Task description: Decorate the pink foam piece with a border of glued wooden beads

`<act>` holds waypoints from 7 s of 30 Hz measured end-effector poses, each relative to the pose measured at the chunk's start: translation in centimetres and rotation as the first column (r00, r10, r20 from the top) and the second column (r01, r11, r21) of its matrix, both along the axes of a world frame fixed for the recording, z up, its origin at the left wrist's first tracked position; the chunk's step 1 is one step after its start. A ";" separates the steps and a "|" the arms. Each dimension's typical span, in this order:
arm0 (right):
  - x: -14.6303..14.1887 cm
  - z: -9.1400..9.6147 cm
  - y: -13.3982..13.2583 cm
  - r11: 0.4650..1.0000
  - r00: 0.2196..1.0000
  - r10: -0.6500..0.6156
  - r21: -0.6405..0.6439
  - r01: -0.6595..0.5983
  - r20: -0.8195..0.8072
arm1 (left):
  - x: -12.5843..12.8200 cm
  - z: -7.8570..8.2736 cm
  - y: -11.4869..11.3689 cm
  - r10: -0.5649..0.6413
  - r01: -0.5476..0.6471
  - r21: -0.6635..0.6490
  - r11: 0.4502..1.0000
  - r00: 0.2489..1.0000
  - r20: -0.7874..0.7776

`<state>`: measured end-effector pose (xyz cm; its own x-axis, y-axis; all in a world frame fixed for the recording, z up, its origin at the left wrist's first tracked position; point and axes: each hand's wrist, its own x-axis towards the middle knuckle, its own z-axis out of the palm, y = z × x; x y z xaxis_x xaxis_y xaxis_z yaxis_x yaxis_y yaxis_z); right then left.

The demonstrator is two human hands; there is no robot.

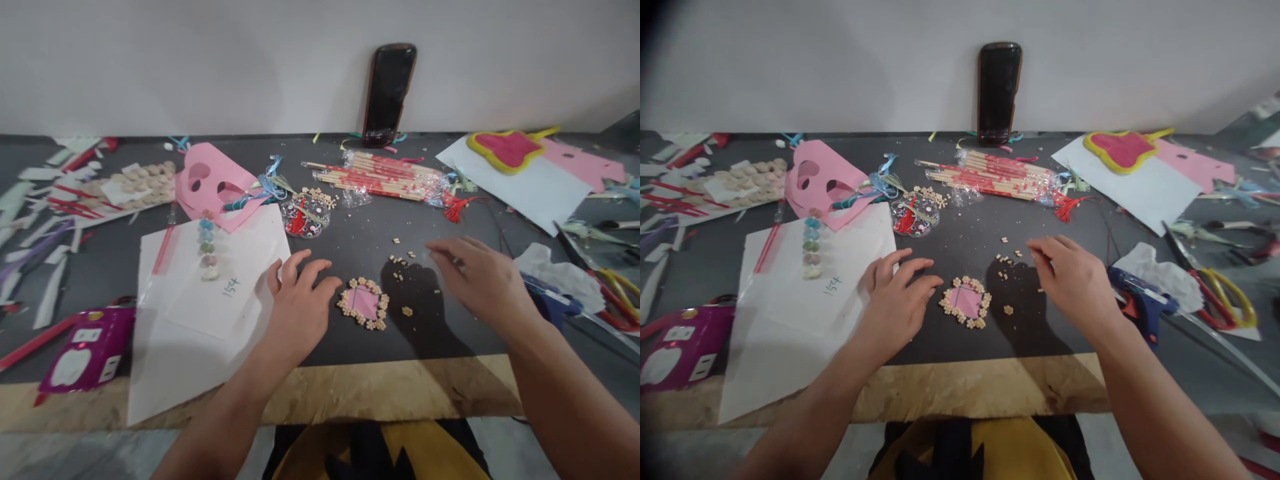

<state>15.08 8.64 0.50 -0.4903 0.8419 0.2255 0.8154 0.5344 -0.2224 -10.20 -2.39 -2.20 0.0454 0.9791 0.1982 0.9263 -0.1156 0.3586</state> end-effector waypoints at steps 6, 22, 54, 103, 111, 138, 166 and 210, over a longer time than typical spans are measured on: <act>1.1 -1.2 -4.0 0.951 0.991 0.133 -0.285 -0.122 0.021 | 0.0 0.3 0.1 0.064 -0.064 0.047 0.997 0.998 -0.010; -6.8 -0.7 -3.2 0.917 0.923 0.375 -0.110 -0.383 -0.085 | -0.1 0.1 0.1 0.057 -0.058 0.061 0.996 0.998 0.009; -2.4 -2.3 -5.3 0.978 0.974 0.155 -0.114 -0.175 -0.165 | 0.4 -0.6 0.0 -0.011 0.011 0.001 1.000 1.000 -0.005; 1.2 -4.7 -7.6 0.991 0.849 0.013 -0.108 -0.082 -0.528 | 0.9 0.7 2.3 -0.106 0.085 -0.189 0.978 0.989 -0.102; 1.2 -4.9 -7.6 0.989 0.853 0.024 -0.110 -0.096 -0.522 | 1.0 0.2 2.5 -0.086 0.078 -0.173 0.982 0.996 -0.036; -1.2 -5.1 -7.8 0.978 0.903 0.132 -0.093 -0.186 -0.409 | 2.8 -0.8 0.4 0.135 -0.141 -0.108 0.984 0.989 -0.063; -6.9 -3.1 -1.9 0.906 0.927 0.350 -0.204 -0.372 -0.136 | 2.8 -1.2 0.4 0.131 -0.125 -0.107 0.986 0.990 0.044; -3.3 -2.1 -2.3 0.949 0.948 0.297 -0.075 -0.307 -0.118 | 2.6 -0.8 0.1 0.145 -0.140 -0.079 0.987 0.988 0.053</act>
